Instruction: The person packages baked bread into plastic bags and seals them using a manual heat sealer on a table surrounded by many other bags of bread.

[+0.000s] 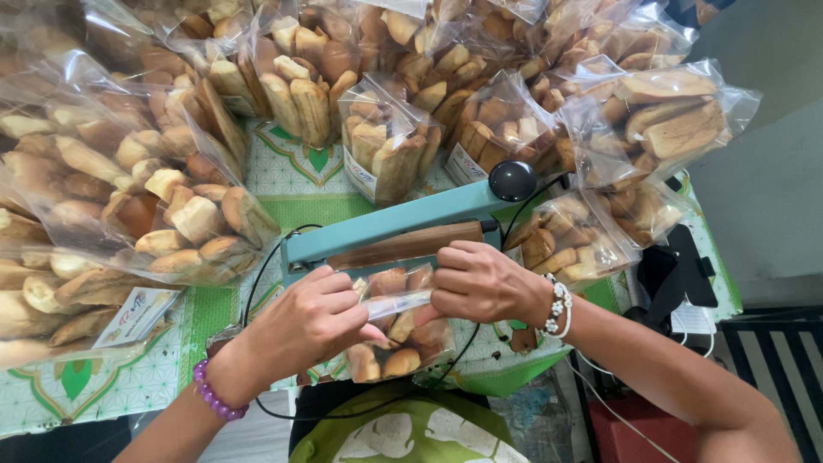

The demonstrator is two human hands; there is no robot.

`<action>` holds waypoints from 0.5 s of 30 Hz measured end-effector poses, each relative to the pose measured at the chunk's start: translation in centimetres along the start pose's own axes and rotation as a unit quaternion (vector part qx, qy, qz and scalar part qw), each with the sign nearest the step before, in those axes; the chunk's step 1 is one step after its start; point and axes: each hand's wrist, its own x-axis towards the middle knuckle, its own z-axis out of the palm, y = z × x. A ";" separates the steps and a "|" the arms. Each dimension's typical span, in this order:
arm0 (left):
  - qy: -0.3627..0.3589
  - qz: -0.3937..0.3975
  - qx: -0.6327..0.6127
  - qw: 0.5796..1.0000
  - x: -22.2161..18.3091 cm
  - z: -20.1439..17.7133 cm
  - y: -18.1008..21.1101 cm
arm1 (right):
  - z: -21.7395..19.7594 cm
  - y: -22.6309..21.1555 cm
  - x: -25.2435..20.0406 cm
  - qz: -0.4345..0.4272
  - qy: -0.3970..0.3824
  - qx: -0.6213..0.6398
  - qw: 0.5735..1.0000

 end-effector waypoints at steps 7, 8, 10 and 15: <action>0.173 -0.094 -0.006 0.980 -3.8 0.3 1.7 | -1.5 -1.8 -2.3 0.299 -0.028 0.209 0.931; 0.188 -0.109 -0.032 0.976 -4.0 1.7 2.7 | -1.0 -2.7 -2.4 0.315 -0.048 0.258 0.912; 0.183 -0.146 -0.055 0.971 -4.5 4.6 4.2 | -0.1 -4.2 -2.3 0.344 -0.085 0.355 0.865; 0.139 -0.169 0.069 0.973 -3.4 5.7 4.8 | -3.3 -5.3 0.0 0.250 -0.016 0.361 0.898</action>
